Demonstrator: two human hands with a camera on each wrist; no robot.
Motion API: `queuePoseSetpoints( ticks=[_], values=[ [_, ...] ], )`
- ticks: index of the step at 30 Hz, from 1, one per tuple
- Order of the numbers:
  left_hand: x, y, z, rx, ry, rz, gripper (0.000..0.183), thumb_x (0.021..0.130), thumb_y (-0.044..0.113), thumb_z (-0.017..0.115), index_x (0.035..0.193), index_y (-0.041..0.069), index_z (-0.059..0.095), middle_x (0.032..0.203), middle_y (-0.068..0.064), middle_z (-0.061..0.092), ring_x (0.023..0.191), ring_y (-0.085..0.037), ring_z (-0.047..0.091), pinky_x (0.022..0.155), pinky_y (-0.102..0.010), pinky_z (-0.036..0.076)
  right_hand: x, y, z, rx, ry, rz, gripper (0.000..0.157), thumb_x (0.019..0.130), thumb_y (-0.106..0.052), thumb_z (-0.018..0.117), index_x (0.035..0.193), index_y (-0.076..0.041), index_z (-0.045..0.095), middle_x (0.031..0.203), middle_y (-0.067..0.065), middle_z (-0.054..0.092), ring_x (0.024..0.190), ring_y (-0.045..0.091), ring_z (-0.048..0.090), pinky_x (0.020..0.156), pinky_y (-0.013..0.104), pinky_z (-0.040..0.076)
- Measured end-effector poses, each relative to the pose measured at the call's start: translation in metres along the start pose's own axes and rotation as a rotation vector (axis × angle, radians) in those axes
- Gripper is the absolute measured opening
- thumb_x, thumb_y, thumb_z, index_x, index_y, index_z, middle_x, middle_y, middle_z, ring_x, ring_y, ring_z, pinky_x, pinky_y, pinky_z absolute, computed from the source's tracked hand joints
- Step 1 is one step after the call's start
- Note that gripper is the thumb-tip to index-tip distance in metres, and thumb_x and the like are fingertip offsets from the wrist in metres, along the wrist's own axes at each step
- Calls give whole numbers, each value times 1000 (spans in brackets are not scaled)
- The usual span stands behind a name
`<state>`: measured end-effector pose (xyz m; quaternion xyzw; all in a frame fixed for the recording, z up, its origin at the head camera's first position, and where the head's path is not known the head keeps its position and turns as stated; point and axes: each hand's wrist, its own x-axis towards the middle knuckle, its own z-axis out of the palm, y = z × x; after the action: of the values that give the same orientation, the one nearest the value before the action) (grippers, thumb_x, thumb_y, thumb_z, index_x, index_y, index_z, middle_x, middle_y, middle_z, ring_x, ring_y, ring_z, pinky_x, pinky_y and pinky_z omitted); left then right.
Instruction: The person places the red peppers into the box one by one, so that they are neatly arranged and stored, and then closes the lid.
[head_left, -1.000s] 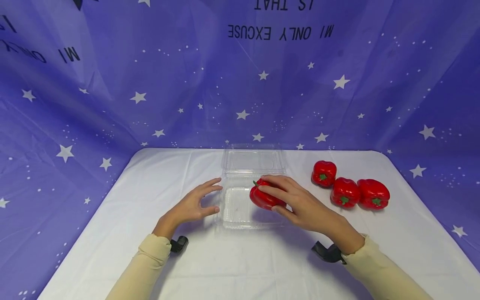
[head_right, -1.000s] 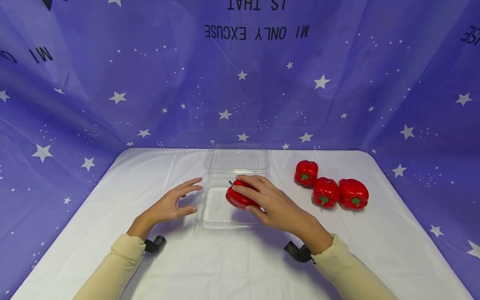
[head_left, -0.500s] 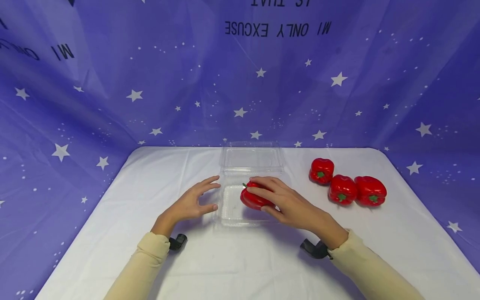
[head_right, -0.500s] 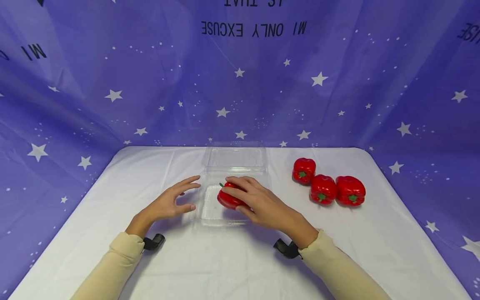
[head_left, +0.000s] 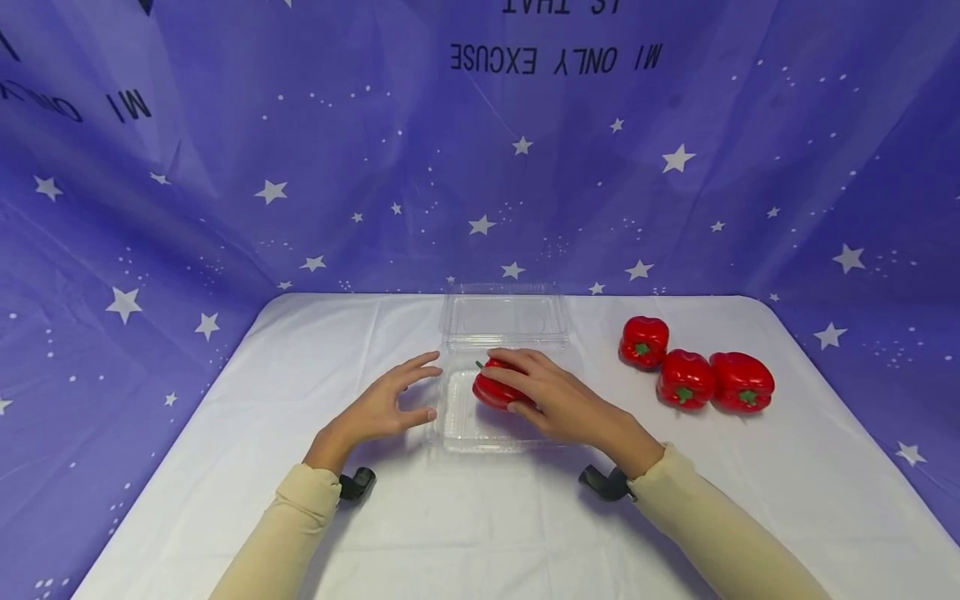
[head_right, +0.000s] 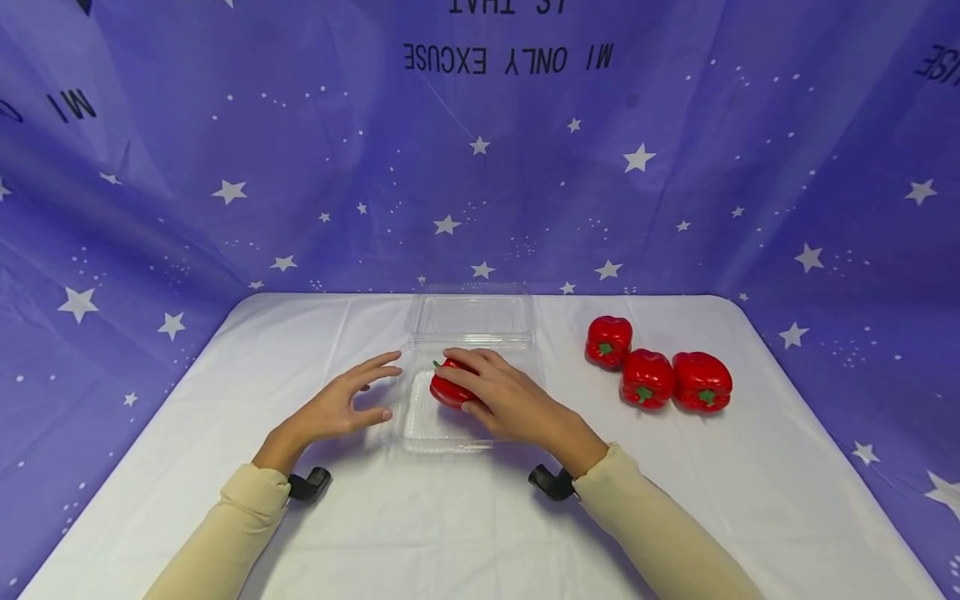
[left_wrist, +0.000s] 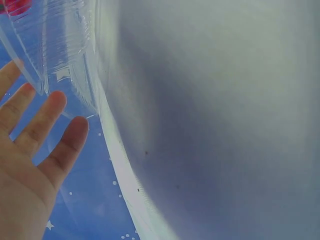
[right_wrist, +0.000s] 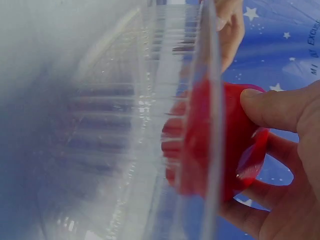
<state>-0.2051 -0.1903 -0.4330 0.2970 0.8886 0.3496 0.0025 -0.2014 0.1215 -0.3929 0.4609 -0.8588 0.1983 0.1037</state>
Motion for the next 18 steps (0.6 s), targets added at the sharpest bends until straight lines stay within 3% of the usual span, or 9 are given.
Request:
queuePoseSetpoints(
  ticks=[18],
  values=[
    [0, -1, 1, -11, -4, -3, 61, 85, 25, 74, 139, 3, 55, 159, -14, 38, 147, -39, 35, 116, -63, 32, 24, 15, 27, 18, -129, 65, 54, 89, -23, 74, 140, -21, 56, 153, 7, 47, 139, 28, 47, 109, 46, 49]
  ],
)
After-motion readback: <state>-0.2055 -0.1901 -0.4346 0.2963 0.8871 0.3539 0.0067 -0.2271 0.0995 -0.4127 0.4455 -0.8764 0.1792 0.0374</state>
